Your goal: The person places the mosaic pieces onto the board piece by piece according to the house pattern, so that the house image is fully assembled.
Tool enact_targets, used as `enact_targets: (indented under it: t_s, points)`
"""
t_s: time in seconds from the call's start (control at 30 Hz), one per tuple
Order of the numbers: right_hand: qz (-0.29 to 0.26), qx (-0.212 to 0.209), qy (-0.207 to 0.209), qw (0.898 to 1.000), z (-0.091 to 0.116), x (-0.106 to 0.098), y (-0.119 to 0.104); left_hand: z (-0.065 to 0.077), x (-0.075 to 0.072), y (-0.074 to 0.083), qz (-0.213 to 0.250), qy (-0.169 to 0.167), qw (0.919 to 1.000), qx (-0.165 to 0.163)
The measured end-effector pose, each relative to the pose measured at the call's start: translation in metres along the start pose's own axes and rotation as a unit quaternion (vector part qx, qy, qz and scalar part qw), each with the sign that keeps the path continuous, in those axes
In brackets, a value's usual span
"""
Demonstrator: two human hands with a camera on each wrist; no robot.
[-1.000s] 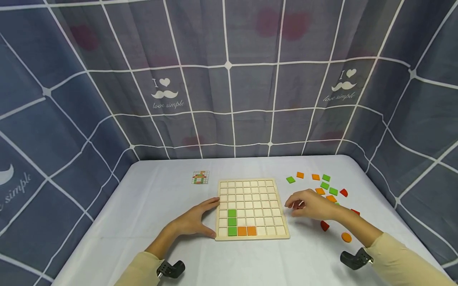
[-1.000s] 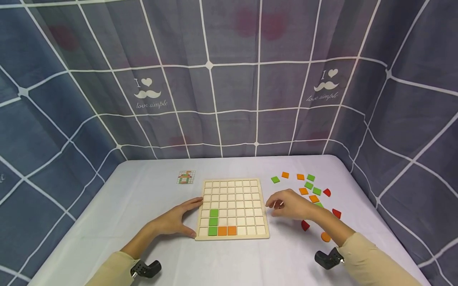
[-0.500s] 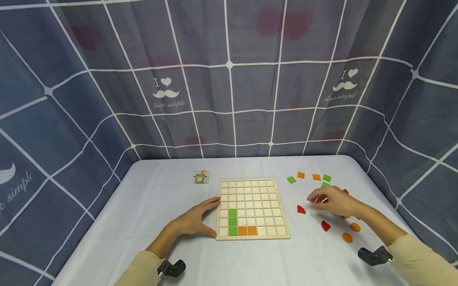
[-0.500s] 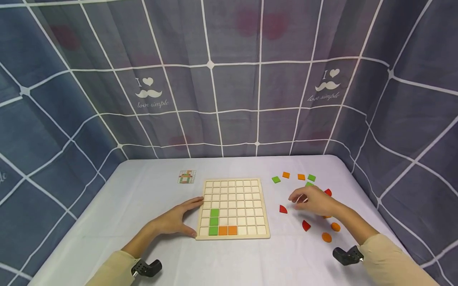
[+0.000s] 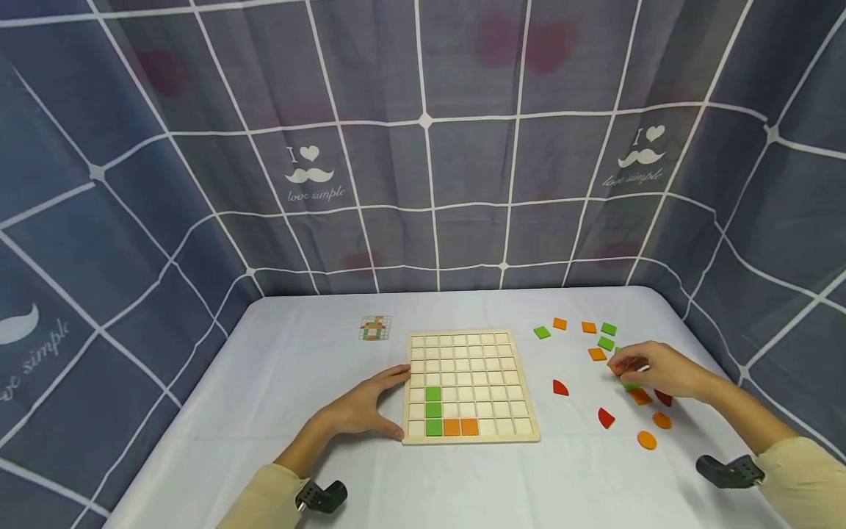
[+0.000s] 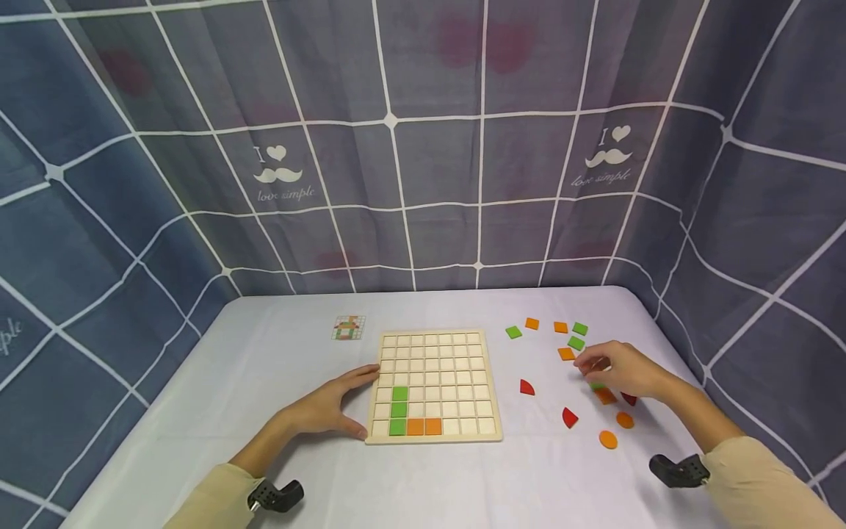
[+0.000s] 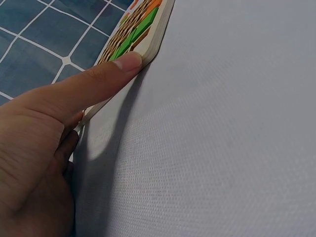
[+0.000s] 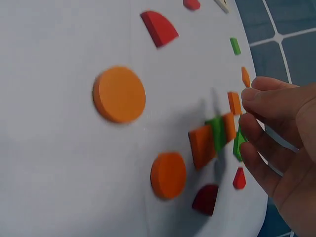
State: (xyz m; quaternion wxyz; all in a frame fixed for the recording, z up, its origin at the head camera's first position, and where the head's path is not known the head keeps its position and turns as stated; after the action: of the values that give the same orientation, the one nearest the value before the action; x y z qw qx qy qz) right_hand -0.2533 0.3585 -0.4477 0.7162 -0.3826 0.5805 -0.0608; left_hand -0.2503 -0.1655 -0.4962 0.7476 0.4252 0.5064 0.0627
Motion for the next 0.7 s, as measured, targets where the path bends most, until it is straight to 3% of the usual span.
enact_targets:
  t_s: [0.3,0.7]
  points:
    - [0.012,0.068,0.007,0.998,0.010,-0.005,0.028,-0.002,0.002,-0.002,-0.001,0.002,1.0000,0.002]
    - [0.050,0.065,0.014,0.997,0.008,0.003,0.029,-0.004,0.002,-0.003,0.001,0.001,1.0000,0.005]
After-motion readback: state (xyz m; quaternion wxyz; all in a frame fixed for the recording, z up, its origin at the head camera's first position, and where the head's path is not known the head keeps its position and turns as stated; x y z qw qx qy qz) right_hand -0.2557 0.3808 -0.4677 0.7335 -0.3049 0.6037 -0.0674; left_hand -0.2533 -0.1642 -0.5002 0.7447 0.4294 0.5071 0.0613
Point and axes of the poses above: each hand's wrist, its own z-axis away from the middle knuckle, its own x-axis out of the palm, y = z × x, the point moved 4 cm from there along -z, towards the middle knuckle, and after that the axes turned 4 degrees about -x, right-handed, at the moved point
